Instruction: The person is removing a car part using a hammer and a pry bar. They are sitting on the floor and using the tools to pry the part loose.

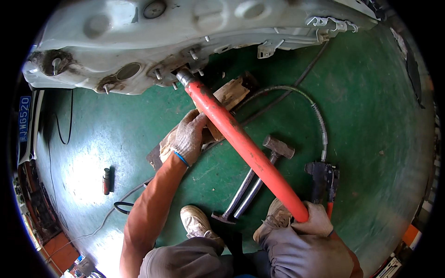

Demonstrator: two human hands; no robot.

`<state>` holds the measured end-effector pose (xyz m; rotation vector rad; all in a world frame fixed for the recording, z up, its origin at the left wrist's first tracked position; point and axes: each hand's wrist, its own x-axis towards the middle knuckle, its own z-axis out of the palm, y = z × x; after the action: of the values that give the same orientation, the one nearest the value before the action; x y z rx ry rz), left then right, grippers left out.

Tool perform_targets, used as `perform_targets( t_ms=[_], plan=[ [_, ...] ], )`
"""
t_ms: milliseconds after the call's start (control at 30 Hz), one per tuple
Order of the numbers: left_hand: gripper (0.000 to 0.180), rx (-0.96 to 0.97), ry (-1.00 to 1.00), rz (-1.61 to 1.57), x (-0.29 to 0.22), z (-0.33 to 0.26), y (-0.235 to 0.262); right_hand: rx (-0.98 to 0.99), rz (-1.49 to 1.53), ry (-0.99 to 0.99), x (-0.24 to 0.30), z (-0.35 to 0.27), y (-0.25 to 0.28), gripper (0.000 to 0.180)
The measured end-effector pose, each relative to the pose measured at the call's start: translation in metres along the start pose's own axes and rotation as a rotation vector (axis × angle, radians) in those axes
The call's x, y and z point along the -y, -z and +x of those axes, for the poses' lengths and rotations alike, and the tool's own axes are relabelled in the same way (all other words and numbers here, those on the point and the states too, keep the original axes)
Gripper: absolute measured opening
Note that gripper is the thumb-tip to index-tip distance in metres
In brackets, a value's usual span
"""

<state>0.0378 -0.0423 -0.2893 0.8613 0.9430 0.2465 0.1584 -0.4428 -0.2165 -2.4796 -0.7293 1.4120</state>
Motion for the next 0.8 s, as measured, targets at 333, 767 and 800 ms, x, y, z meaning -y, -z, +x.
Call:
perform_targets(
  t_ms=[333, 767, 800],
  plan=[
    [0.048, 0.029, -0.026, 0.04, 0.005, 0.004, 0.014, 0.147, 0.217, 0.199, 0.045, 0.032, -0.034, 0.051],
    [0.05, -0.529, -0.981, 0.96, -0.069, -0.039, 0.03, 0.201, 0.201, 0.099, 0.036, 0.062, -0.08, 0.064],
    [0.054, -0.568, -1.098, 1.095, -0.085, -0.046, 0.021, 0.19, 0.186, 0.091, 0.034, 0.064, -0.085, 0.066]
  ],
)
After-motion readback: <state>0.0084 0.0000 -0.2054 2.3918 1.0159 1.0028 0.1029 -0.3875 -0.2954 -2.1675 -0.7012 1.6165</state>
